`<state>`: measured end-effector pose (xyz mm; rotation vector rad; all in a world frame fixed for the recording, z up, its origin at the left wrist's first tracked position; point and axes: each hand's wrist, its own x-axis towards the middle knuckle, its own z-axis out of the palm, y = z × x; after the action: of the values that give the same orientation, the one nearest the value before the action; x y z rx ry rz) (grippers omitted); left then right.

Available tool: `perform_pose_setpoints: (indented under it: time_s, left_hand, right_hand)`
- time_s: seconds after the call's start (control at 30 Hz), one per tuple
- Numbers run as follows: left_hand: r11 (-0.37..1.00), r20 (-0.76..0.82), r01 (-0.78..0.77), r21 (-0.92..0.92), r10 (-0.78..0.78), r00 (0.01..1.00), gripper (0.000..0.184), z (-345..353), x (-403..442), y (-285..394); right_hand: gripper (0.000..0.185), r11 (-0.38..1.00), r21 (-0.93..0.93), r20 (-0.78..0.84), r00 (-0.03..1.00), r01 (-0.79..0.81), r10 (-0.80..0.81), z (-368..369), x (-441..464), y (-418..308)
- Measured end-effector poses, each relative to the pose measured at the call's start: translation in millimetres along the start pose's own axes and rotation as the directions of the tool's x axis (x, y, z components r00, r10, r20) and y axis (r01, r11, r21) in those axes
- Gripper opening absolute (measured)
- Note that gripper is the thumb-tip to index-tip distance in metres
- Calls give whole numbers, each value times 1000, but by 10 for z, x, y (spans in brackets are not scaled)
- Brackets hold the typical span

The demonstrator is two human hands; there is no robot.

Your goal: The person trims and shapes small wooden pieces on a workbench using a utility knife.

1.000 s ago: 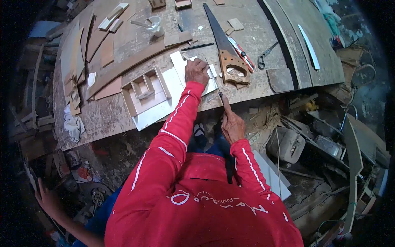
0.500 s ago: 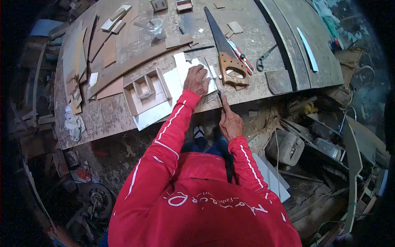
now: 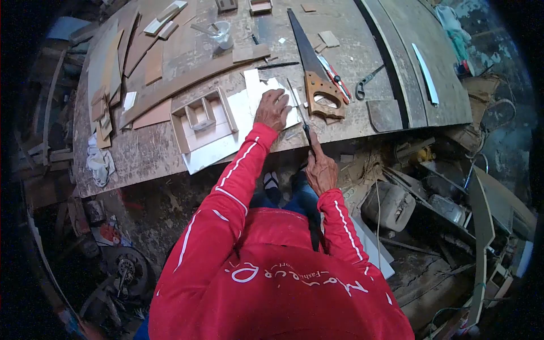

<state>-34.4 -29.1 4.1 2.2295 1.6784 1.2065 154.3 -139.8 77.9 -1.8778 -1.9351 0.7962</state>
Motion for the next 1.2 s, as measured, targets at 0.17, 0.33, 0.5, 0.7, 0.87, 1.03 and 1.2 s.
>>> perform_pose_setpoints:
  time_s: [0.17, 0.33, 0.5, 0.7, 0.87, 1.03, 1.2]
  left_hand:
    - [1000, 6, -1, 6, 1, 1000, 28, 3, 4, -3]
    - [999, 36, 39, 23, -40, 999, 30, 16, 5, -2]
    - [997, 75, 65, 46, -68, 995, 31, 16, 20, -1]
    - [997, 73, 15, 75, -20, 997, 31, 34, 12, -64]
    - [995, 92, 12, 101, -22, 996, 32, 4, 12, -27]
    - [994, 91, 2, 108, -12, 996, 31, 18, 6, -50]
    - [995, 73, -13, 96, 6, 997, 30, 31, 9, -52]
  right_hand:
    - [62, 998, 29, -42, 998, 49, -48, 27, -14, 43]
    - [62, 999, 44, -22, 1000, 22, -21, 18, -34, 36]
    - [63, 999, 13, -41, 998, 51, -50, -21, -44, -4]
    - [67, 991, -113, -16, 997, 69, -71, 49, 66, 7]
    - [68, 996, -70, -7, 998, 59, -59, 28, 15, -7]
    - [67, 993, -91, -30, 997, 69, -72, 109, 90, 8]
    - [66, 986, -152, -23, 997, 68, -72, 125, 287, -7]
